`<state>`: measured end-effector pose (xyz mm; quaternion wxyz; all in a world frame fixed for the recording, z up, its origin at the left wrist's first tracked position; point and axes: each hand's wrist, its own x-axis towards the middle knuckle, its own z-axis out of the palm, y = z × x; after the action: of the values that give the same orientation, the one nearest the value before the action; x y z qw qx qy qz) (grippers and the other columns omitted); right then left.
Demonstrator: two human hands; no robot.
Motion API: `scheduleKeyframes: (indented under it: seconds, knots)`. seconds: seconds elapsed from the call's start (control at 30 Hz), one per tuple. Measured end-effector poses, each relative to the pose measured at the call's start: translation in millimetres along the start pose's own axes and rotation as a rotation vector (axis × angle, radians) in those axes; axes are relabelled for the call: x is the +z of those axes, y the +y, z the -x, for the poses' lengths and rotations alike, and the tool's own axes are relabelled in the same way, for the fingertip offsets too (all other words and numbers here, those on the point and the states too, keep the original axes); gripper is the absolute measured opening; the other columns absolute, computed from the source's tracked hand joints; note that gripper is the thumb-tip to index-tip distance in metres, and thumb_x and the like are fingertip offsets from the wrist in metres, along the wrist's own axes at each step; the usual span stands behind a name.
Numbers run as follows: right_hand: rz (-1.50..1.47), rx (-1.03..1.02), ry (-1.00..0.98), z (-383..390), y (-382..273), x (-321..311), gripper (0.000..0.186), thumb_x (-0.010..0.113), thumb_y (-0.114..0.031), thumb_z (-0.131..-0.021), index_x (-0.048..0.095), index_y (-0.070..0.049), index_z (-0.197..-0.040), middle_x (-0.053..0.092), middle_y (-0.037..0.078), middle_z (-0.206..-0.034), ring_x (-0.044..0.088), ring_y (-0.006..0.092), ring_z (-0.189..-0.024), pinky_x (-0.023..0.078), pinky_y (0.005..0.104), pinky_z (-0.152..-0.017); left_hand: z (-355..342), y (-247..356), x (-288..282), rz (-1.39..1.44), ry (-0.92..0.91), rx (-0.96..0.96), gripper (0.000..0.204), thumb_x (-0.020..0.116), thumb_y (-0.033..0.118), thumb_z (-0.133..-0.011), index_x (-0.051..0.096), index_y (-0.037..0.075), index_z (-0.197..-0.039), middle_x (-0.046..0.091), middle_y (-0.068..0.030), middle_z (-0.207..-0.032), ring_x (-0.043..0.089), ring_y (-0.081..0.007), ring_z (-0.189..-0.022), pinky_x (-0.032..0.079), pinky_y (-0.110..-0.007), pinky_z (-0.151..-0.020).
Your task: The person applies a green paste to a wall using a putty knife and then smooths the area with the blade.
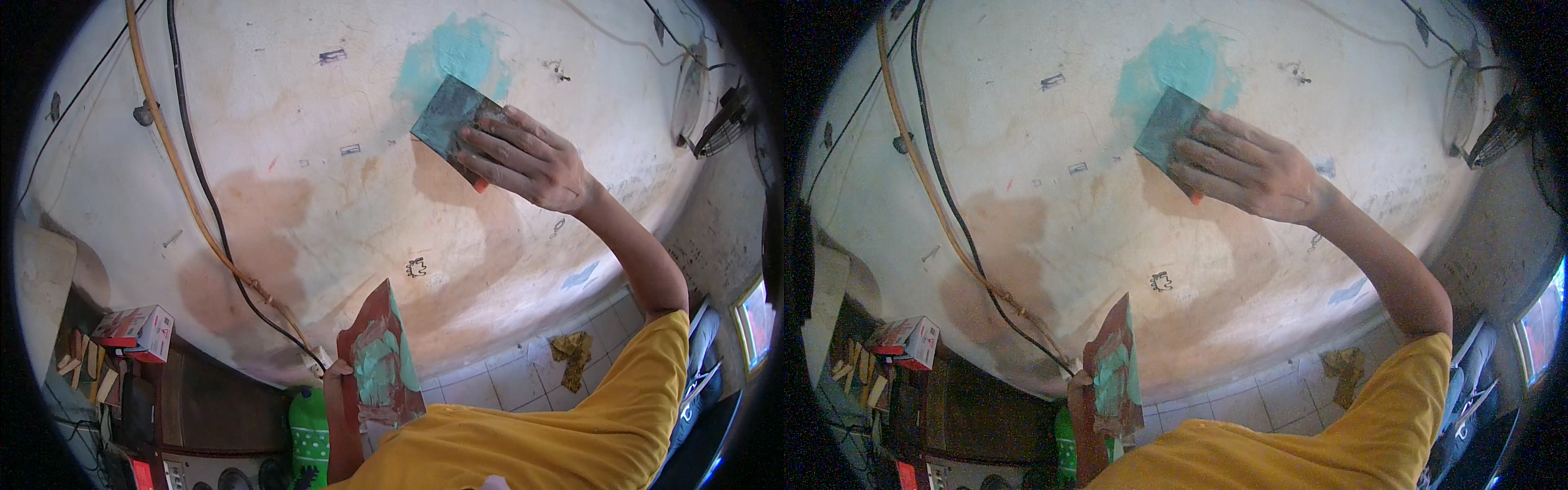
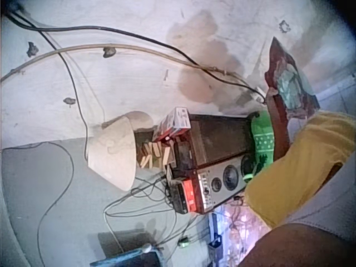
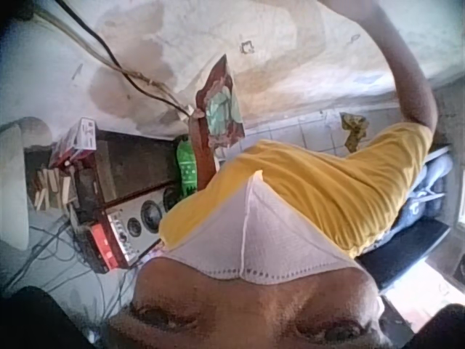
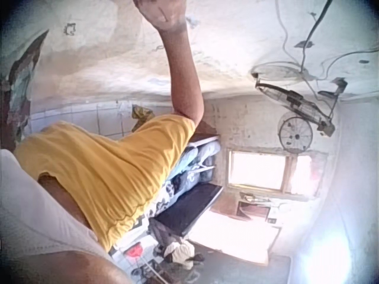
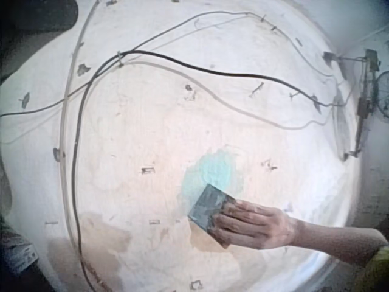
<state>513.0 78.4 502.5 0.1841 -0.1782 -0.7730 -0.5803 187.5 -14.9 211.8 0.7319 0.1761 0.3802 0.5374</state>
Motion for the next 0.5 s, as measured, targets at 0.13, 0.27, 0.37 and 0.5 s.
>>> scheduleKeyframes:
  seconds: [0.13,0.27,0.37,0.5]
  knots:
    - [-0.005,0.019,-0.034,11.2,-3.0,-3.5,0.037,0.060,-0.031,-0.074,0.058,-0.023,-0.110,0.056,-0.003,-0.118,0.052,0.0147,-0.109,0.036,0.0332,-0.102,2.2,-0.5,0.3,0.000,0.002,0.001,0.018,0.055,0.015,-0.071,0.056,0.003,-0.084,0.058,-0.0096,-0.080,0.055,-0.0208,-0.071,0.045,-0.033,-0.065]
    - [0.026,0.004,-0.076,22.3,1.1,-7.4,0.036,0.059,-0.030,-0.075,0.058,-0.023,-0.110,0.054,-0.004,-0.120,0.049,0.0142,-0.112,0.035,0.0332,-0.104,3.2,-3.3,1.6,-0.002,-0.004,-0.009,0.018,0.054,0.015,-0.070,0.056,0.004,-0.084,0.058,-0.0094,-0.080,0.055,-0.0209,-0.070,0.045,-0.033,-0.065]
    - [0.022,0.019,-0.118,35.8,6.1,-9.1,0.036,0.059,-0.030,-0.074,0.058,-0.024,-0.110,0.053,-0.005,-0.120,0.048,0.0139,-0.113,0.033,0.0345,-0.105,-2.0,-8.3,2.4,-0.001,-0.017,-0.028,0.018,0.054,0.015,-0.070,0.056,0.004,-0.084,0.058,-0.0092,-0.079,0.055,-0.0210,-0.069,0.045,-0.033,-0.065]
    - [0.051,0.032,-0.165,43.2,14.7,-18.4,0.036,0.058,-0.029,-0.073,0.058,-0.024,-0.108,0.053,-0.006,-0.120,0.047,0.0131,-0.114,0.032,0.0377,-0.106,3.8,-4.7,5.6,-0.014,-0.010,-0.027,0.017,0.053,0.015,-0.070,0.056,0.004,-0.083,0.058,-0.0090,-0.078,0.055,-0.0211,-0.069,0.045,-0.033,-0.065]
